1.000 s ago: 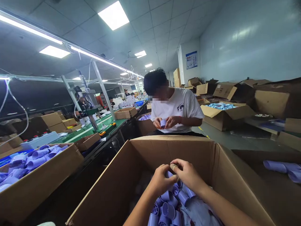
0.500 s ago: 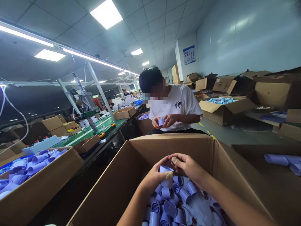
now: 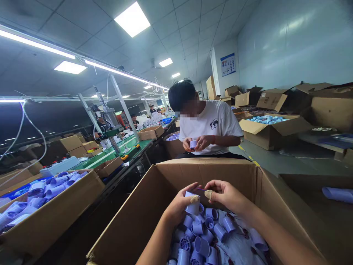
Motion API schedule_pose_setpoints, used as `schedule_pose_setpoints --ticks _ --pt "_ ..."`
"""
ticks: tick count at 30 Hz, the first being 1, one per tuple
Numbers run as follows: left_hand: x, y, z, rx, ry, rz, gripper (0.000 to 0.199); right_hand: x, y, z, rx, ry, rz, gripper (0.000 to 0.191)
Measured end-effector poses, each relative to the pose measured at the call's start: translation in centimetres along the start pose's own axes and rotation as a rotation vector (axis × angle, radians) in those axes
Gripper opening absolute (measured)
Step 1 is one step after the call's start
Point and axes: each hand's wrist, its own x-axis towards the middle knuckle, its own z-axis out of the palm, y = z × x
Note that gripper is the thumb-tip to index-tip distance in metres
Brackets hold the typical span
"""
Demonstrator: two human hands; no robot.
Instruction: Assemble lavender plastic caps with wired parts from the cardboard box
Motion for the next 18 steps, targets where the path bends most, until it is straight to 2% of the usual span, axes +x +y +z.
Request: schedule_pose_setpoints --ticks 3,8,15,18 --pt "0.2 0.0 -0.5 -0.032 -0.02 0.022 0.078 -0.3 0.0 0.1 0.042 -0.083 0.008 0.037" --pt "-0.1 0.4 -1.3 -0.004 -0.032 0.074 0.072 -0.6 -0.3 0.4 0.051 -0.165 0.073 0.045" --pt "-0.3 0.9 -1.6 0.002 -0.049 0.098 0.079 -0.6 -0.7 0.3 0.096 -0.04 0.023 0.047" --pt "-0.6 1.2 -1.6 0.01 -0.057 0.095 0.078 -0.6 -0.4 0.4 0.129 -0.048 0.012 0.045"
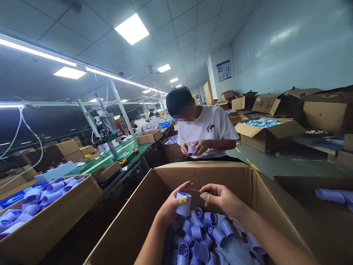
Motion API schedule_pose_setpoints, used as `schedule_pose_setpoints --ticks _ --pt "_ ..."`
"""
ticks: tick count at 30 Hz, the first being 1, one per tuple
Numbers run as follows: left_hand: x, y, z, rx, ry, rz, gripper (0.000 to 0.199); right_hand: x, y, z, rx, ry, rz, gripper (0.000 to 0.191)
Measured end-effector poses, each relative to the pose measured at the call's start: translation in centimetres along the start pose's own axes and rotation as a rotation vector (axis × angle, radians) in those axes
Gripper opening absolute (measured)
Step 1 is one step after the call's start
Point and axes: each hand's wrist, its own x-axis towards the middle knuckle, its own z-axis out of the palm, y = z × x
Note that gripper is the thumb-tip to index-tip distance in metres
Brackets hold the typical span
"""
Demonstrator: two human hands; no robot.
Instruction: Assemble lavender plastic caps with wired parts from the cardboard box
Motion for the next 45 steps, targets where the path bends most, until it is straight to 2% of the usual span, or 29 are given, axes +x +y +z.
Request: schedule_pose_setpoints --ticks 4,8,11,14,17,19,22,25,31,36,40,45 --pt "-0.4 0.4 -0.2 0.01 -0.043 -0.004 0.067 -0.3 0.0 0.2 0.063 -0.075 0.036 0.04" --pt "-0.6 0.6 -0.6 0.008 -0.121 -0.024 0.054 -1.0 -1.1 0.2 0.179 -0.144 0.103 0.037" --pt "-0.6 0.4 -0.9 -0.012 -0.174 -0.064 0.048 -1.3 -1.7 0.2 0.228 -0.15 0.123 0.037" --pt "-0.4 0.2 -1.0 -0.017 -0.167 -0.08 0.044 -1.1 -1.5 0.2 0.199 -0.123 0.112 0.039" --pt "-0.2 0.1 -1.0 0.006 -0.062 -0.044 0.053 -0.7 -0.9 0.1 0.132 -0.057 0.05 0.041" --pt "0.0 0.1 -1.0 0.078 0.08 -0.002 0.061 -0.5 -0.7 0.1 0.104 0.003 -0.02 0.041" --pt "0.4 -0.1 -1.0 0.321 0.322 0.088 0.062 -0.4 -0.7 -0.1 0.105 0.063 -0.086 0.042" --pt "0.7 -0.3 -0.9 0.532 0.411 0.202 0.063 -0.6 -0.9 -0.1 0.104 0.056 -0.105 0.04" --pt "0.4 -0.1 -0.5 0.711 0.413 0.372 0.064 -1.4 -1.2 0.6 0.011 -0.071 -0.129 0.034" --pt "0.4 -0.2 -0.8 0.859 0.411 0.45 0.047 -1.8 -1.3 1.3 -0.151 -0.124 -0.153 0.033" --pt "0.5 -0.6 -1.0 0.959 0.346 0.548 0.045 -1.8 -1.0 1.4 -0.211 -0.139 -0.168 0.028" --pt "0.3 -0.3 -0.2 1.031 0.232 0.648 0.046 -1.7 -0.5 1.5 -0.245 -0.155 -0.16 0.024"
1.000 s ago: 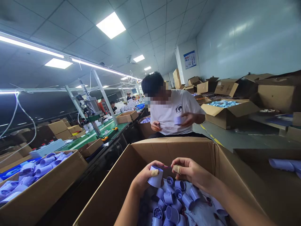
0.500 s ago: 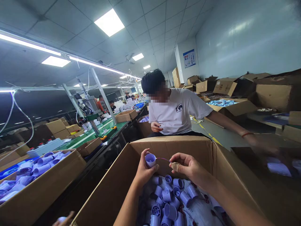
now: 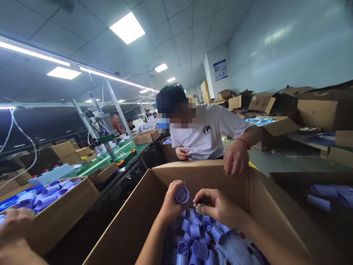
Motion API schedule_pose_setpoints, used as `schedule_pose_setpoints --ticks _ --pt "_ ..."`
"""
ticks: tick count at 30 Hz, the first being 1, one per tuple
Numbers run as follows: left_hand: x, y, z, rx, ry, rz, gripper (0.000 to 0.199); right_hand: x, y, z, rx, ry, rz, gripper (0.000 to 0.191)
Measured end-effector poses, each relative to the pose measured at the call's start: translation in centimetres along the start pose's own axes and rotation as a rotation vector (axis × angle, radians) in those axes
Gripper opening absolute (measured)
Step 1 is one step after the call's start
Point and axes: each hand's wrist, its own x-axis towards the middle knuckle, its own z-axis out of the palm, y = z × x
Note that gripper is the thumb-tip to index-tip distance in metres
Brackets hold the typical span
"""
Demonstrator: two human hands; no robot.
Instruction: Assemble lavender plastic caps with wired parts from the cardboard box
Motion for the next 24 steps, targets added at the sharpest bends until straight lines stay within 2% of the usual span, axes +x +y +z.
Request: schedule_pose_setpoints --ticks 6,18,21,24 --pt "0.1 1.0 -0.2 -0.004 -0.088 0.017 0.041 0.2 1.1 0.4 -0.114 0.012 0.009 0.016" --pt "0.1 0.0 -0.5 0.107 -0.201 -0.009 0.048 0.0 1.6 0.3 -0.14 -0.112 0.071 0.012" --pt "0.0 0.4 -0.3 0.122 -0.251 0.017 0.049 -0.1 1.4 0.6 -0.218 -0.082 0.071 0.01" --pt "0.0 1.2 0.0 0.112 -0.304 0.023 0.049 0.0 1.1 0.7 -0.345 0.015 0.009 0.011"
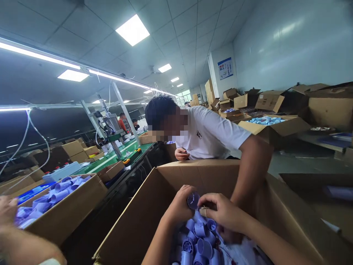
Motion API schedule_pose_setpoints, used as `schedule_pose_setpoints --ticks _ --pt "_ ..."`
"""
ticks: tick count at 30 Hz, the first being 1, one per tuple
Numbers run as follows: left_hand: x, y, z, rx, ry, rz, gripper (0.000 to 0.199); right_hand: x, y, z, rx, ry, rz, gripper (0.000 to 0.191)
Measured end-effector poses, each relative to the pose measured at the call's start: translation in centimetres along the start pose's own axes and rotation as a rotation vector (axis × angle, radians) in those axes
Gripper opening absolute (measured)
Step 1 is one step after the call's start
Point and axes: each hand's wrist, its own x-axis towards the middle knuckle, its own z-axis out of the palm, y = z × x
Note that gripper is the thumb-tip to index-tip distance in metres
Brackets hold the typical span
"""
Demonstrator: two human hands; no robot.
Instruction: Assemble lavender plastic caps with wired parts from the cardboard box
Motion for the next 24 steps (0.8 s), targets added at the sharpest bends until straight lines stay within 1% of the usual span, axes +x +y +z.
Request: schedule_pose_setpoints --ticks 2,5,8,11,14,17,20,24 --pt "0.0 0.6 0.1 -0.022 -0.019 -0.005 0.047 0.1 -0.2 -0.1 -0.028 0.055 -0.027 0.017" --pt "-0.1 1.0 0.2 -0.059 -0.018 -0.017 0.05 0.2 -0.3 0.0 -0.071 0.1 -0.022 0.025" --pt "-0.1 1.0 0.4 -0.074 -0.01 -0.034 0.055 0.4 -0.3 0.5 -0.232 0.164 -0.094 0.024" --pt "-0.2 1.2 0.7 -0.131 -0.019 -0.03 0.059 0.5 0.0 1.5 -0.417 0.273 -0.19 0.026" --pt "-0.2 1.6 1.0 -0.231 -0.033 -0.01 0.061 0.6 0.2 2.3 -0.543 0.353 -0.213 0.023" --pt "-0.2 1.8 1.2 -0.301 -0.012 -0.012 0.061 0.5 0.2 2.5 -0.569 0.366 -0.211 0.022" --pt "-0.3 1.7 1.2 -0.341 0.015 0.0 0.059 0.3 0.0 2.2 -0.547 0.331 -0.188 0.024" --pt "-0.3 1.6 1.1 -0.331 0.033 0.011 0.058 0.1 -0.4 1.6 -0.515 0.291 -0.195 0.023"
